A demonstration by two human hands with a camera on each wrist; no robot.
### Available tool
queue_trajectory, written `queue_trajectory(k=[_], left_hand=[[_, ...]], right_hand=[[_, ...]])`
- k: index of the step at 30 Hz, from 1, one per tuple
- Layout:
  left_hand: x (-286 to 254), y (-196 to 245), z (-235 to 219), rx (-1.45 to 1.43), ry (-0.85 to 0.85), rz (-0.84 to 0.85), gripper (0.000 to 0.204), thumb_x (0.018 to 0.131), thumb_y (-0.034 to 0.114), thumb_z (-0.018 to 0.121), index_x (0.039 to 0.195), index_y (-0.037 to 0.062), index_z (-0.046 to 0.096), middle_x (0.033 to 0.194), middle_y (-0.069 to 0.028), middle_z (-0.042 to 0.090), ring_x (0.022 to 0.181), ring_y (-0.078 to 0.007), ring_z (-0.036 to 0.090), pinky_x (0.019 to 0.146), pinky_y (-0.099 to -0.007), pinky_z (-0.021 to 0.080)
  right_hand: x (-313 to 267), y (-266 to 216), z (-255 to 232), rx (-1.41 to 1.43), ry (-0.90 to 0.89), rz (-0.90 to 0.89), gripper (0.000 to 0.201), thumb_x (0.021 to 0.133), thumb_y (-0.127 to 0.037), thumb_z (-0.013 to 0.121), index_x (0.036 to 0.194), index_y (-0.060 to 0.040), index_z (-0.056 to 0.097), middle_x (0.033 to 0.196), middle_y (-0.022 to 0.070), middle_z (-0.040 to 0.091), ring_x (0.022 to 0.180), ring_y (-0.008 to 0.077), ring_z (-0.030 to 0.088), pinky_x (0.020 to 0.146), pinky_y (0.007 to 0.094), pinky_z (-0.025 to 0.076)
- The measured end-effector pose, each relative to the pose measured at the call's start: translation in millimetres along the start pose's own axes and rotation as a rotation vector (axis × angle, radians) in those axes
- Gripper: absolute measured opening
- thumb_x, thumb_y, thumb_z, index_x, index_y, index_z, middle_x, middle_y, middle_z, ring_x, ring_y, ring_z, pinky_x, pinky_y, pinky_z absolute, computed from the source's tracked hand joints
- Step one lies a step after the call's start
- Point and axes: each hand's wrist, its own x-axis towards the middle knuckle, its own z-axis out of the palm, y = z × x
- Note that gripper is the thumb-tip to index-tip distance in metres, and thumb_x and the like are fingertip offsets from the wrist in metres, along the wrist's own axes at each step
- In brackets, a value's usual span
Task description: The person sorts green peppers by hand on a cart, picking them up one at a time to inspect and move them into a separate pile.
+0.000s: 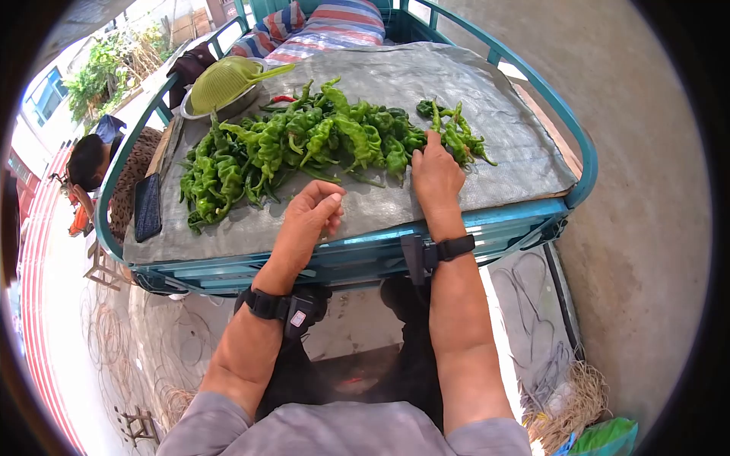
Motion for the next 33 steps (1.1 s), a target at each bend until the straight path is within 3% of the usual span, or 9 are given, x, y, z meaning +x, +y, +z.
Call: queue_trajectory(k=[5, 8, 11, 16, 20, 23, 26, 28, 33], left_hand=[[-1, 0, 2, 0.008, 0.0, -0.01, 0.013, 0.098, 0.016, 0.057, 0.106, 0.0063, 0.061, 0.082, 0.0018, 0.059, 0.071, -0.0056, 0.054, 0.061, -0.0207, 0.044], [-1, 0, 1, 0.008, -0.003, -0.01, 0.014, 0.098, 0.016, 0.057, 0.106, 0.0062, 0.061, 0.081, 0.0019, 0.059, 0.071, -0.0057, 0.054, 0.061, -0.021, 0.044], [-1, 2, 1, -0.006, -0.006, -0.006, 0.014, 0.098, 0.016, 0.057, 0.107, 0.0063, 0.061, 0.081, 0.0019, 0.058, 0.071, -0.0059, 0.054, 0.061, -0.021, 0.044], [-4, 7, 5, 0.044, 0.001, 0.011, 0.016, 0.098, 0.017, 0.058, 0.109, 0.0054, 0.06, 0.082, 0.0016, 0.058, 0.069, -0.0059, 0.053, 0.061, -0.0212, 0.044], [-4, 8, 9, 0.056, -0.02, 0.061, 0.025, 0.096, 0.018, 0.061, 0.118, 0.0055, 0.06, 0.082, 0.0015, 0.058, 0.067, -0.0056, 0.052, 0.06, -0.0206, 0.043], [-2, 7, 16, -0.049, 0.02, 0.202, 0.035, 0.095, 0.017, 0.065, 0.128, 0.0077, 0.058, 0.081, 0.0018, 0.058, 0.067, -0.0053, 0.051, 0.058, -0.0198, 0.042], [-2, 10, 19, -0.141, 0.047, 0.245, 0.036, 0.093, 0.018, 0.069, 0.126, 0.0081, 0.059, 0.085, 0.0034, 0.058, 0.062, -0.0023, 0.047, 0.053, -0.0181, 0.038], [-3, 12, 20, -0.115, 0.101, 0.275, 0.033, 0.094, 0.02, 0.067, 0.124, 0.0057, 0.06, 0.072, 0.0033, 0.053, 0.058, -0.0053, 0.046, 0.053, -0.0203, 0.038], [6, 9, 15, -0.174, 0.137, 0.164, 0.036, 0.099, 0.032, 0.06, 0.123, 0.0046, 0.059, 0.066, 0.002, 0.05, 0.055, -0.0067, 0.043, 0.052, -0.0217, 0.036]], right_hand=[[6, 9, 3, 0.231, 0.047, 0.015, 0.045, 0.085, -0.018, 0.067, 0.128, -0.0115, 0.056, 0.094, 0.0073, 0.073, 0.078, 0.0278, 0.07, 0.069, 0.0427, 0.054], [7, 4, 2, 0.67, 0.019, 0.215, 0.04, 0.085, -0.011, 0.066, 0.124, -0.0077, 0.06, 0.091, 0.0077, 0.071, 0.063, 0.0185, 0.067, 0.053, 0.0335, 0.053], [10, 7, 7, 0.84, 0.167, 0.186, 0.036, 0.085, -0.005, 0.066, 0.12, -0.0034, 0.061, 0.09, 0.0066, 0.07, 0.056, 0.0111, 0.061, 0.045, 0.0237, 0.049], [4, 9, -5, 1.177, 0.292, 0.233, 0.015, 0.093, -0.012, 0.065, 0.106, -0.003, 0.064, 0.089, 0.0064, 0.068, 0.057, 0.007, 0.059, 0.047, 0.0188, 0.046], [-10, -1, -12, 1.504, -0.024, 0.258, 0.018, 0.093, -0.014, 0.067, 0.108, -0.0035, 0.064, 0.087, 0.0031, 0.067, 0.064, 0.0089, 0.063, 0.054, 0.0222, 0.051], [-26, -14, -19, 1.56, -0.49, 0.1, 0.021, 0.093, -0.015, 0.068, 0.109, -0.0035, 0.064, 0.087, 0.0034, 0.068, 0.063, 0.0094, 0.063, 0.054, 0.0233, 0.052], [-39, -29, -27, 1.428, -0.711, 0.024, 0.02, 0.092, -0.015, 0.068, 0.109, -0.0035, 0.064, 0.087, 0.0033, 0.067, 0.063, 0.0094, 0.063, 0.056, 0.0235, 0.052], [-39, -27, -28, 1.386, -0.721, -0.023, 0.019, 0.092, -0.015, 0.068, 0.108, -0.0033, 0.064, 0.086, 0.0035, 0.067, 0.064, 0.0091, 0.062, 0.058, 0.0236, 0.052], [-46, -36, -35, 1.289, -0.623, -0.085, 0.014, 0.093, -0.013, 0.067, 0.104, -0.005, 0.065, 0.08, 0.0016, 0.065, 0.067, 0.0091, 0.061, 0.062, 0.024, 0.05]])
